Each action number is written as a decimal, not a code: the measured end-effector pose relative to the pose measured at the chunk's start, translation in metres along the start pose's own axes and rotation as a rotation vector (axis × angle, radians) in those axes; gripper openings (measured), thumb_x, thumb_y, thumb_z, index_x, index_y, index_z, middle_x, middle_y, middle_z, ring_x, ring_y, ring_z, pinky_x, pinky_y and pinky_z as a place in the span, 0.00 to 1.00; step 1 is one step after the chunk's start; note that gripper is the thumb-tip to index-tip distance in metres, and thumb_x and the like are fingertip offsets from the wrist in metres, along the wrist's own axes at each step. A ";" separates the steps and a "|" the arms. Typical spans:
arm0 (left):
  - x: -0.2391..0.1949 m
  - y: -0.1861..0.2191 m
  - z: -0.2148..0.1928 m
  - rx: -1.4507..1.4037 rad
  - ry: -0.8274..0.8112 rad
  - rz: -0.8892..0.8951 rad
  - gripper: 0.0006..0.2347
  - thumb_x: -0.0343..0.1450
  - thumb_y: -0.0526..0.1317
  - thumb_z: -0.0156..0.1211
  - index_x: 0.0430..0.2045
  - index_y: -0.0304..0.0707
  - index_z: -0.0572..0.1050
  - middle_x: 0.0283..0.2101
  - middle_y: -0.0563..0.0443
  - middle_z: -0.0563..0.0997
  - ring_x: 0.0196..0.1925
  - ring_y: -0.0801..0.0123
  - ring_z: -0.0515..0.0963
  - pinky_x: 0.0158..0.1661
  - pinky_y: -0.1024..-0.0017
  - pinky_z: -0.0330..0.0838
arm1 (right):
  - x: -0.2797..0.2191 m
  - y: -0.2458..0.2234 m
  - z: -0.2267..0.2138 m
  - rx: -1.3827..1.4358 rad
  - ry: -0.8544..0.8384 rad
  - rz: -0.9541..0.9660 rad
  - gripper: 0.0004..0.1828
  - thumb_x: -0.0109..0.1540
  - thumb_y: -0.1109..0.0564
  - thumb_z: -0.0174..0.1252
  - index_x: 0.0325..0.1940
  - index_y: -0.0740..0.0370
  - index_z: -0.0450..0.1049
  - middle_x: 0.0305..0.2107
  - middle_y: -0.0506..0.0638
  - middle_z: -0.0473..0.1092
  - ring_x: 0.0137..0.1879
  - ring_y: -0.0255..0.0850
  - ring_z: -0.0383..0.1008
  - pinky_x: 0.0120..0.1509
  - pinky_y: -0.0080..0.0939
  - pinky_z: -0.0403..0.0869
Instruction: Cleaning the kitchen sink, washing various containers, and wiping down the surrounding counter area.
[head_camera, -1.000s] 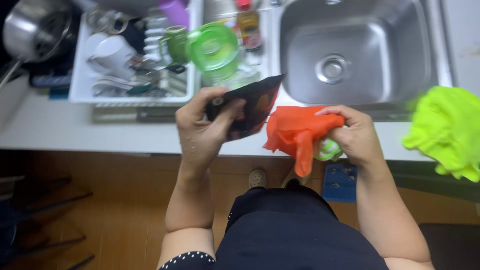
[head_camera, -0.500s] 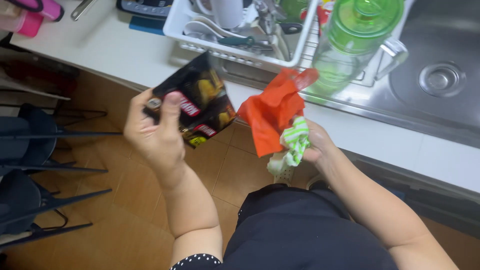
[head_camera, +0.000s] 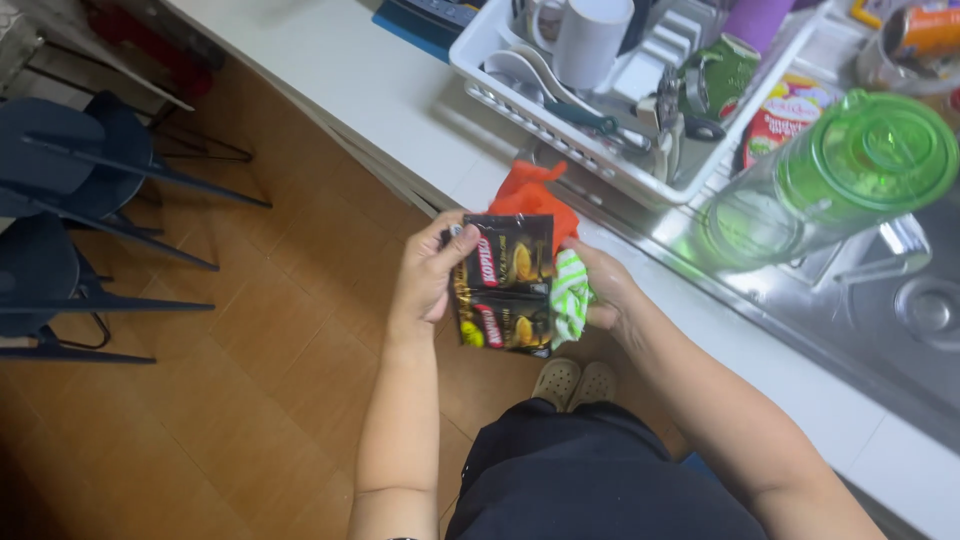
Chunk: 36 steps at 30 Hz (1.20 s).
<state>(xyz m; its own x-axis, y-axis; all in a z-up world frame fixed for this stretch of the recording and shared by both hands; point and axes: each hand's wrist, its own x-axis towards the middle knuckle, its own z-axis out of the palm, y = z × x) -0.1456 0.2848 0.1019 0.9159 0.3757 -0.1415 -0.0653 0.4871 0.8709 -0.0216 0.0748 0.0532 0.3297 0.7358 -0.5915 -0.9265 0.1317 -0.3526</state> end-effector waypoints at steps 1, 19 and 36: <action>0.009 -0.013 -0.008 -0.002 0.009 0.011 0.07 0.74 0.35 0.66 0.36 0.27 0.78 0.36 0.48 0.84 0.35 0.72 0.81 0.40 0.74 0.76 | 0.001 -0.007 0.007 -0.011 -0.007 0.006 0.21 0.67 0.47 0.51 0.56 0.64 0.71 0.40 0.58 0.77 0.43 0.50 0.81 0.50 0.58 0.81; 0.234 0.053 -0.175 -0.252 0.437 0.042 0.14 0.73 0.36 0.59 0.47 0.19 0.75 0.47 0.35 0.83 0.45 0.55 0.86 0.46 0.56 0.83 | 0.065 -0.060 0.038 -0.103 -0.082 -0.275 0.30 0.64 0.41 0.61 0.67 0.53 0.67 0.45 0.60 0.76 0.34 0.42 0.78 0.33 0.44 0.78; 0.254 0.036 -0.127 1.131 0.755 0.218 0.44 0.71 0.57 0.64 0.73 0.37 0.42 0.77 0.34 0.35 0.77 0.34 0.41 0.63 0.29 0.42 | 0.025 0.010 0.047 0.379 0.109 -0.711 0.35 0.52 0.64 0.62 0.64 0.61 0.66 0.56 0.55 0.71 0.63 0.50 0.73 0.73 0.59 0.69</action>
<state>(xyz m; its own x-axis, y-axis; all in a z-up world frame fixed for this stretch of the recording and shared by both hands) 0.0347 0.4981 0.0371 0.4696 0.8711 0.1438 0.5093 -0.4003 0.7619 -0.0311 0.1257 0.0695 0.8600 0.3254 -0.3931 -0.4812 0.7735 -0.4125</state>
